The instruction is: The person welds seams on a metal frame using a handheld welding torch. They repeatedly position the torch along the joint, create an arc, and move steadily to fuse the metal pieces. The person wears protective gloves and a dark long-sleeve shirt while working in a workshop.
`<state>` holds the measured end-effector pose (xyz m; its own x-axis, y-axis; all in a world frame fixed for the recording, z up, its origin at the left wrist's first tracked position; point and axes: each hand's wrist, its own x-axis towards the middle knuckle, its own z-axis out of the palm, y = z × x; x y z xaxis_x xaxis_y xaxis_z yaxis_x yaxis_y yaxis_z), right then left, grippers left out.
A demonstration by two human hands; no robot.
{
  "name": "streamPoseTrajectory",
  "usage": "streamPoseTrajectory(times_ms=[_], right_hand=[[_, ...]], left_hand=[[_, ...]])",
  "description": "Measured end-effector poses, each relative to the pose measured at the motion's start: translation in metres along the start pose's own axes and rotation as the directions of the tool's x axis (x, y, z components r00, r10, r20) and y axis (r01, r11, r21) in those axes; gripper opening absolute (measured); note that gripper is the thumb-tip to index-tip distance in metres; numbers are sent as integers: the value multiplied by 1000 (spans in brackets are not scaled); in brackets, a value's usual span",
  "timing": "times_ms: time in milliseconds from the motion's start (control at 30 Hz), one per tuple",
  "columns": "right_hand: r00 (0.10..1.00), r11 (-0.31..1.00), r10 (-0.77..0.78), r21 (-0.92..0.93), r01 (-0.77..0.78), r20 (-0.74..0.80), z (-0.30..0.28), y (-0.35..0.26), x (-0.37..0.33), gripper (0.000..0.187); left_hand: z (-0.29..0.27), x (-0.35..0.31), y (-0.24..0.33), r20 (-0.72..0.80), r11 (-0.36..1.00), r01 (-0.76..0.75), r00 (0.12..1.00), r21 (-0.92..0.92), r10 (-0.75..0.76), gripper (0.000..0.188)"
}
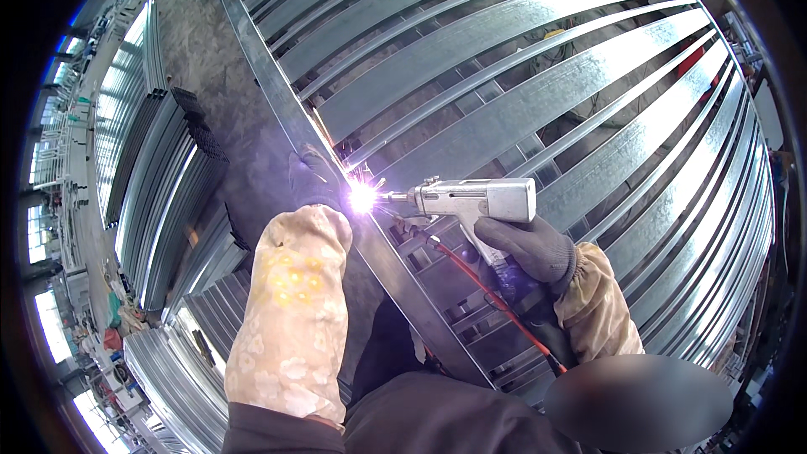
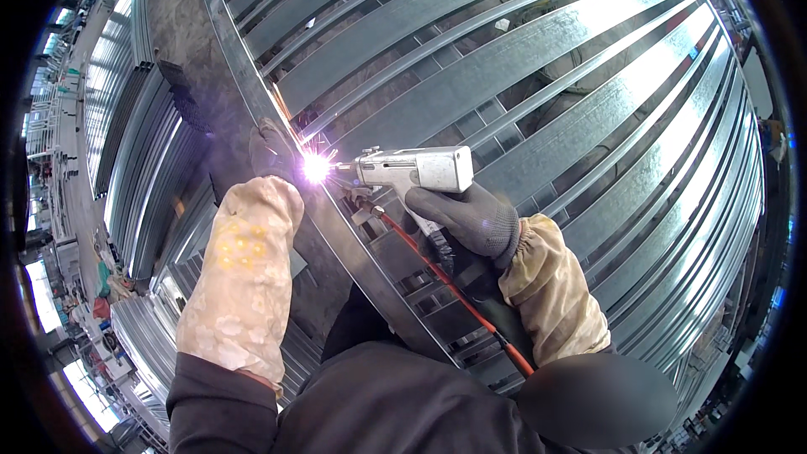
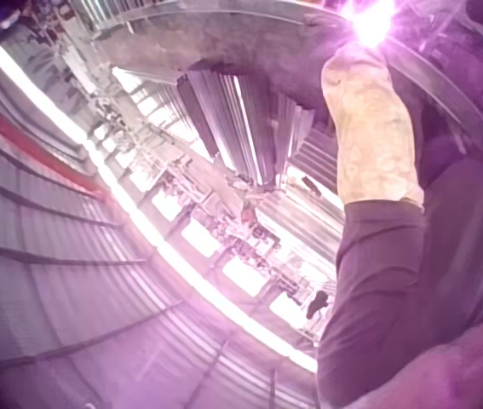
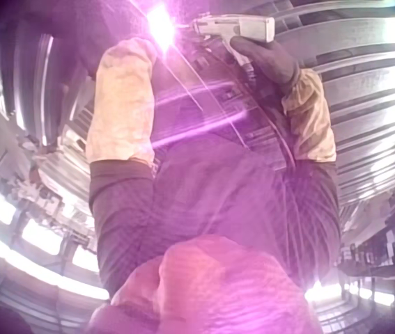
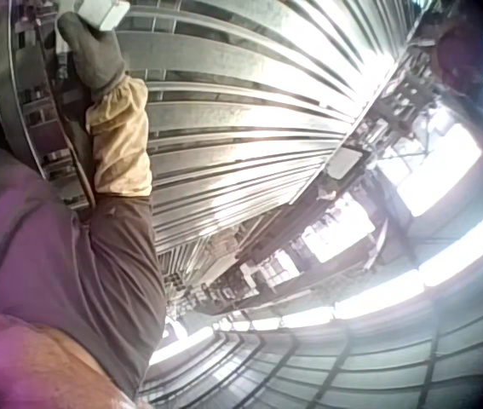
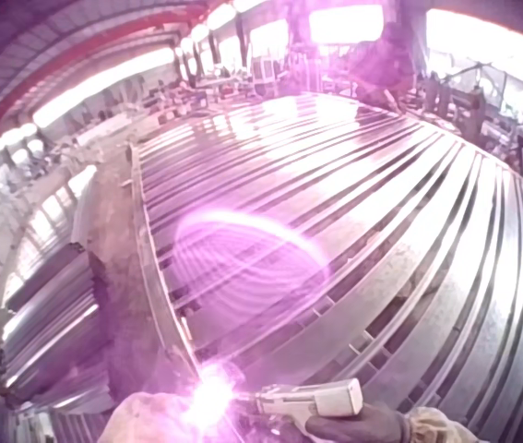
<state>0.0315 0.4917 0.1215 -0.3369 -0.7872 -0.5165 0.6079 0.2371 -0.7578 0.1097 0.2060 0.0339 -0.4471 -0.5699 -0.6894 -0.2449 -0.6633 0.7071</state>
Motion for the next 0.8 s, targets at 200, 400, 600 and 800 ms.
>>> streamPoseTrajectory(times_ms=[200, 400, 600, 800], right_hand=[[1000, 1000, -12, 13, 12, -9, -1, 3, -2, 39], [999, 999, 25, -48, -26, -21, 1, 1, -6, 39], [1000, 1000, 8, 0, -8, -27, -1, 7, -8, 41], [1000, 1000, 7, -6, -7, -24, 1, 2, -12, 41]], left_hand=[[2, -6, -4, 100, 994, 108, 989, 29, -110, 46], [0, -14, -5, 152, 986, 152, 975, 72, -162, 46], [0, -13, -4, 203, 976, 187, 957, 114, -207, 46], [2, -13, -9, 234, 963, 229, 938, 139, -257, 47]])
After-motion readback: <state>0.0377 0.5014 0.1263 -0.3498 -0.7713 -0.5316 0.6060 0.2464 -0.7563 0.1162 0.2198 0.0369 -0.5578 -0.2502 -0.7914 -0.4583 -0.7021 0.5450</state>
